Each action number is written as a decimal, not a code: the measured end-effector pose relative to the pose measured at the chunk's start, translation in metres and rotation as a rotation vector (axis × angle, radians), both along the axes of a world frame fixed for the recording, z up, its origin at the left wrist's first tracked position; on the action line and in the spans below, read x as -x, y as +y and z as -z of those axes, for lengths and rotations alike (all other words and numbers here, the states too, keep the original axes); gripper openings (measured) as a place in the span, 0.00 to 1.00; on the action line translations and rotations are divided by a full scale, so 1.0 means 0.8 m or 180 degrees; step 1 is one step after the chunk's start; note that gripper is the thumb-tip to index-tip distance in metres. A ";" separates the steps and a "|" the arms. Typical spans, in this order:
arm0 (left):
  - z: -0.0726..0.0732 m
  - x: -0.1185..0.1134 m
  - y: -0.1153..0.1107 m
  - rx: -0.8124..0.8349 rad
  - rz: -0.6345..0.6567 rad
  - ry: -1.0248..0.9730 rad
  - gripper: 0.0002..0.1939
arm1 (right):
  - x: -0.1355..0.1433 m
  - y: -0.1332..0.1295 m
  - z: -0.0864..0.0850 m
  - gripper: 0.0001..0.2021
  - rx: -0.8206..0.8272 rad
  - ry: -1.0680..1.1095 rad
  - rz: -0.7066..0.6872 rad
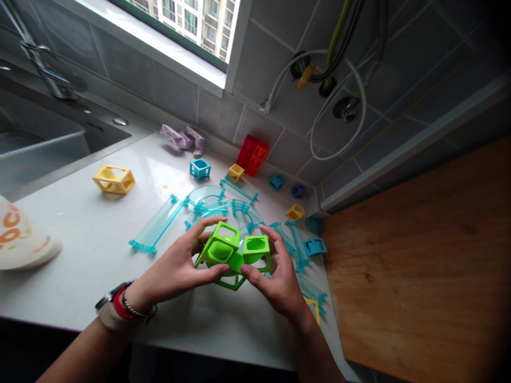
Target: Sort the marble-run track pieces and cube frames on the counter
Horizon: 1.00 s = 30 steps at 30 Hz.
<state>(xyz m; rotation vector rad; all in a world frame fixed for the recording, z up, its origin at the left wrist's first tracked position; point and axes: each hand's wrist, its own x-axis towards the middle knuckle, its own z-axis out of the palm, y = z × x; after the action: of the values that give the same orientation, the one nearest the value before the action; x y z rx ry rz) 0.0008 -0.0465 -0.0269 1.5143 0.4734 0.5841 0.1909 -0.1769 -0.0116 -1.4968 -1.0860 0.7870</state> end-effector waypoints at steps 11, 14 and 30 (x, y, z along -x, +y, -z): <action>0.008 0.001 0.004 0.0164 -0.0445 -0.0094 0.36 | 0.011 0.003 0.006 0.43 -0.0096 0.0691 0.0217; 0.010 0.001 0.001 0.0021 -0.0366 -0.0007 0.35 | 0.010 0.006 0.007 0.42 -0.0282 0.0569 0.0224; 0.009 -0.002 0.003 0.0372 -0.0451 -0.0239 0.33 | 0.004 0.010 0.023 0.42 -0.0490 0.0336 0.0343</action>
<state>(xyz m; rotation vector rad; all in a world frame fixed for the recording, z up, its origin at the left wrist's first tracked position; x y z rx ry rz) 0.0022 -0.0440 -0.0344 1.3505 0.5506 0.7093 0.1874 -0.1690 -0.0302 -1.3570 -0.9573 0.6840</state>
